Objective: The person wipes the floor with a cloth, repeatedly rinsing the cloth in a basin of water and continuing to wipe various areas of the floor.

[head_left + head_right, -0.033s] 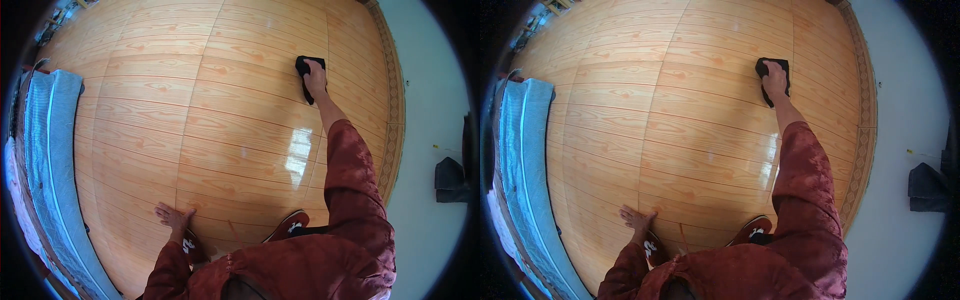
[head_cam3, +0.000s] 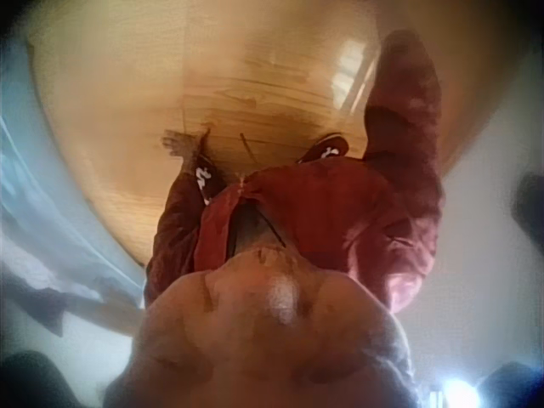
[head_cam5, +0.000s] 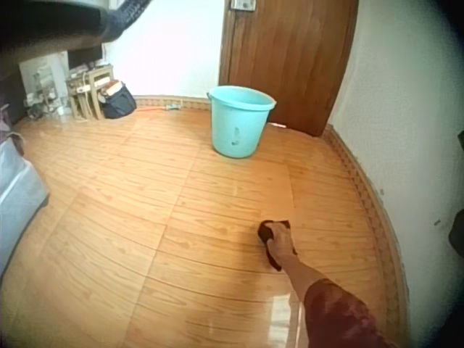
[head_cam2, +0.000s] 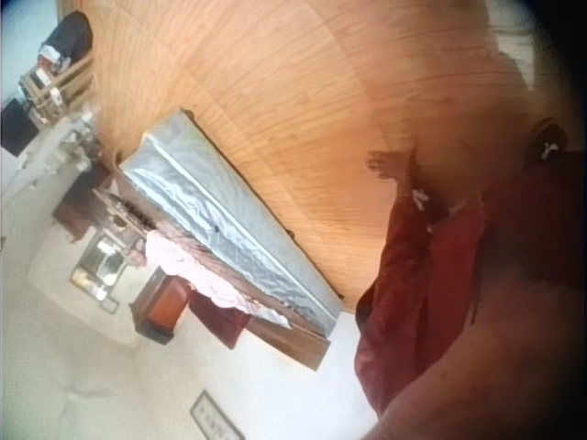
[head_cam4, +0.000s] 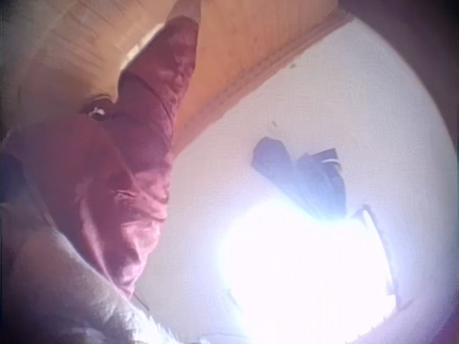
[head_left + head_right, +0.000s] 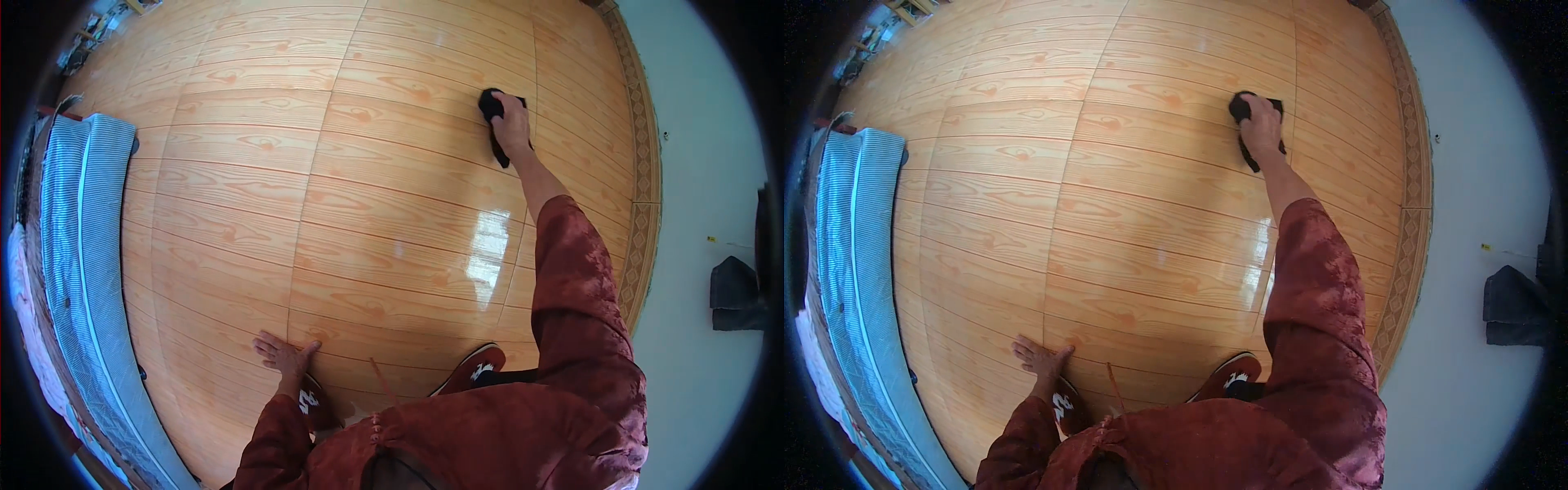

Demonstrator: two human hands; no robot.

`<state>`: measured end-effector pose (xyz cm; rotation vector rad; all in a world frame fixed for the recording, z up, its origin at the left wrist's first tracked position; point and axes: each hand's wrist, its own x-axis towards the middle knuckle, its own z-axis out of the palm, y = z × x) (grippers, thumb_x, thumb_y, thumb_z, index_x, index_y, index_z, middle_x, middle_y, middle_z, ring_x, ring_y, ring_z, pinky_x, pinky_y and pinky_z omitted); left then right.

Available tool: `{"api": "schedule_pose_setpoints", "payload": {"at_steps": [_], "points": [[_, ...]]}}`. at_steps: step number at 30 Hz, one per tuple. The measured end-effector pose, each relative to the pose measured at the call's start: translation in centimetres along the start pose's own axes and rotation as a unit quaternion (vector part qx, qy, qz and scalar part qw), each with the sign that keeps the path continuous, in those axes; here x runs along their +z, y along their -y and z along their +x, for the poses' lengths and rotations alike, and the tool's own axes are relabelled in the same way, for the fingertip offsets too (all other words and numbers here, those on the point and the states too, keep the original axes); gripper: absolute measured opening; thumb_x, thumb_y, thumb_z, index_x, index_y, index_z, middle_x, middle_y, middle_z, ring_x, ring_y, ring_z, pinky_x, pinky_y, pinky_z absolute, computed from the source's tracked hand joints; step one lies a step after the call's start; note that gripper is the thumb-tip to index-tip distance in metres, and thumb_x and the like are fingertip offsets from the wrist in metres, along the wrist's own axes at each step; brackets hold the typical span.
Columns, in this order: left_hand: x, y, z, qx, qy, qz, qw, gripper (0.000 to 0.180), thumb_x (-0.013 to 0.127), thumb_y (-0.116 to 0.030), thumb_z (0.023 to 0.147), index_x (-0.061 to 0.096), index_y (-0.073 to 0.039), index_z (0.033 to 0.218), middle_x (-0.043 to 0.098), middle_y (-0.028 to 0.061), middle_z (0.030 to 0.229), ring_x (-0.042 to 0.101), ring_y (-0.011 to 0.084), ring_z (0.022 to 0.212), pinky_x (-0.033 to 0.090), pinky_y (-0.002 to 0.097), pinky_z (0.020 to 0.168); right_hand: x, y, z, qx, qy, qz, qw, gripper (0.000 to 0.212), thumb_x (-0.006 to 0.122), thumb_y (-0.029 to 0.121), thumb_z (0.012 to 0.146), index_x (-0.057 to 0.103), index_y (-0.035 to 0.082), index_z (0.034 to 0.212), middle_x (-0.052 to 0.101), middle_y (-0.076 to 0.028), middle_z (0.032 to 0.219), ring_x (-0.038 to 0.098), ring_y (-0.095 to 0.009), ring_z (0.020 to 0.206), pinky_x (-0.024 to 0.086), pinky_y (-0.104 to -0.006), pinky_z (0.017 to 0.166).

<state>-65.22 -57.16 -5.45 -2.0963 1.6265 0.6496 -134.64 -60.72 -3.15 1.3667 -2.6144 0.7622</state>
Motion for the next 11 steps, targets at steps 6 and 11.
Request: {"api": "schedule_pose_setpoints", "payload": {"at_steps": [6, 11], "points": [[0.1, 0.2, 0.1, 0.002, -0.01, 0.017, 1.0, 0.158, 0.085, -0.066, 0.047, -0.016, -0.002, 0.15, -0.017, 0.0318, 0.155, -0.016, 0.0452, 0.145, 0.003, 0.0673, 0.111, 2.8, 15.4, -2.0, -0.248, 0.011, 0.072, 0.966, 0.047, 0.062, 0.002, 0.073, 0.061, 0.015, 0.118, 0.058, -0.014, 0.122, 0.056, -0.035, 0.11, 0.045, -0.0444, 0.093], [0.3, 0.3, 0.4, 0.002, -0.003, 0.007, 1.0, 0.158, 0.082, -0.072, 0.047, -0.012, -0.002, 0.151, -0.015, 0.0312, 0.156, -0.015, 0.0446, 0.145, -0.001, 0.0687, 0.11, 9.9, 24.4, -7.6, -0.299, 0.038, 0.173, 0.938, 0.03, 0.064, 0.015, 0.083, 0.063, 0.011, 0.112, 0.062, -0.014, 0.109, 0.058, -0.032, 0.101, 0.047, -0.0396, 0.093]]}}
